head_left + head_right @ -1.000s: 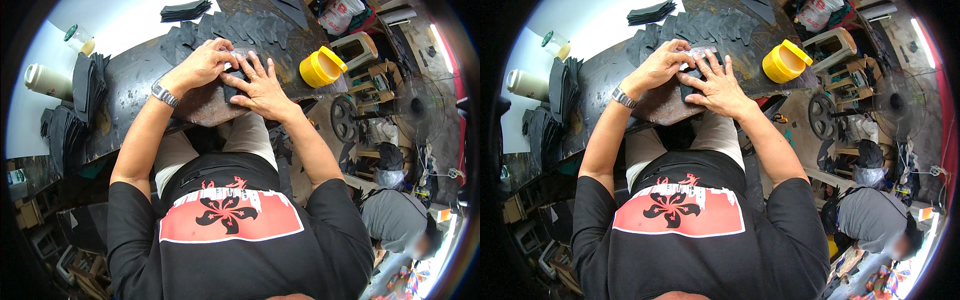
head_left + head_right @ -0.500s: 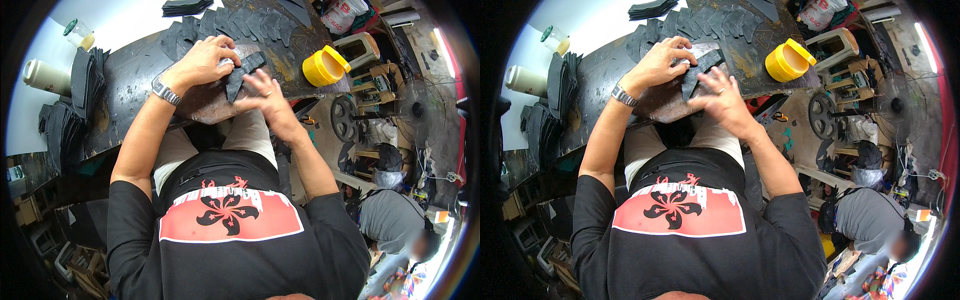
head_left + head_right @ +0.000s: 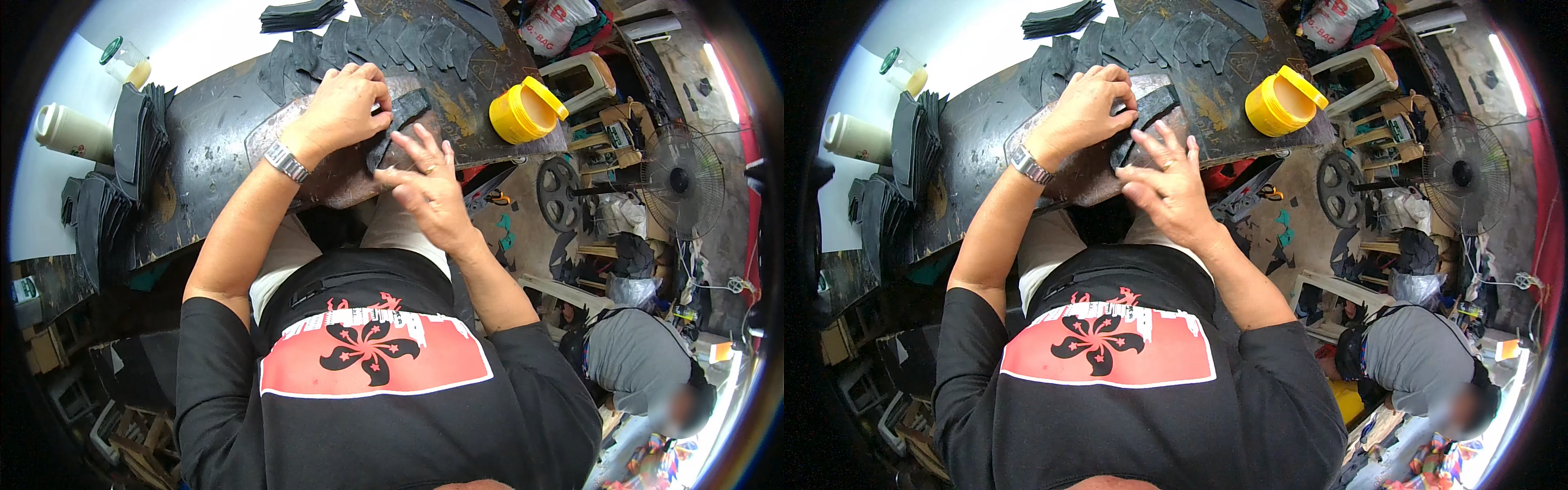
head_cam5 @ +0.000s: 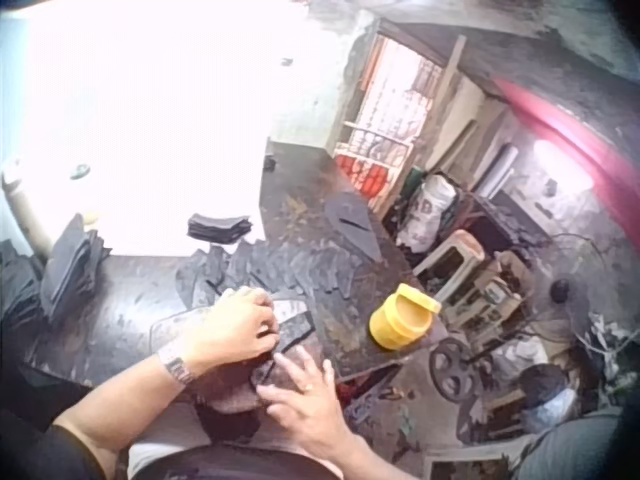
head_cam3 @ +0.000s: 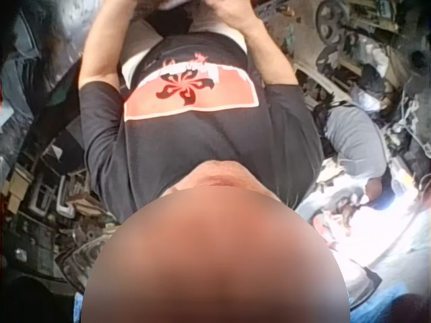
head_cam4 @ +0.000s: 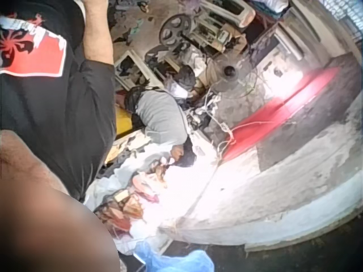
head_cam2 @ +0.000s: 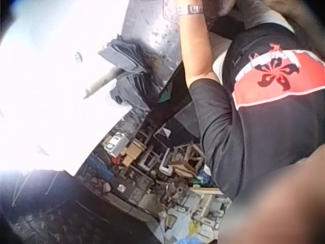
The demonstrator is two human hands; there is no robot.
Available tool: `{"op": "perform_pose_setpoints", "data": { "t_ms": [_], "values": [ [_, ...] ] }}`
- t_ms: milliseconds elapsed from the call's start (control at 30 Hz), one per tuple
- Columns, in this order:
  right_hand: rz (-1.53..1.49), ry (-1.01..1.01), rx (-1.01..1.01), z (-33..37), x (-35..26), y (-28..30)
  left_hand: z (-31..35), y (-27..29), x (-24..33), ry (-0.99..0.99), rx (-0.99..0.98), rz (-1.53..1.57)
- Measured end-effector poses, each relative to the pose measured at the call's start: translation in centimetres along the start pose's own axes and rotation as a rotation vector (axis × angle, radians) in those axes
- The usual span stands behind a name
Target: The person repeatedly rubs small black material pieces on a curved wooden block, then places them on a pile. The person also moves a yellow container and a pink cloth on the table.
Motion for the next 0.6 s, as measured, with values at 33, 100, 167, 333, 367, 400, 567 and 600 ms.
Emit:
{"op": "perform_pose_setpoints", "data": {
  "t_ms": [33,100,167,333,367,400,567,600],
  "values": [
    [-0.123,-0.012,0.039,-0.3,0.3,0.9,-0.3,0.0,0.3,-0.001,0.007,-0.036],
    [-0.448,-0.132,0.182,-1.0,2.0,2.5,-0.4,0.0,0.7,0.054,0.032,-0.065],
    [-0.500,-0.117,0.352,-2.0,3.4,4.4,-0.4,0.2,0.8,0.098,0.082,-0.090],
    [-0.387,-0.150,0.402,-4.0,5.9,4.5,-0.4,-0.1,1.3,0.119,0.022,-0.129],
    [-0.348,-0.137,0.381,-4.3,6.1,4.2,-0.3,0.0,1.5,0.115,0.029,-0.140],
    [-0.347,-0.160,0.349,-4.6,6.4,3.7,-0.2,0.0,1.7,0.112,0.037,-0.150],
    [-0.008,-0.180,0.309,-5.4,6.5,1.7,0.2,0.3,2.7,0.054,0.132,-0.210],
    [0.036,-0.186,0.298,-5.4,6.5,1.4,0.3,0.3,2.8,0.045,0.143,-0.219]
  ]
}}
Point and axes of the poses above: each hand's wrist, its own z-axis away from the middle knuckle, its own y-axis out of the back of the hand, x = y × z, the point moved 6 cm from there along -z, towards the middle knuckle, and after that the axes turned 11 degrees about -y, right-handed, at the moved point
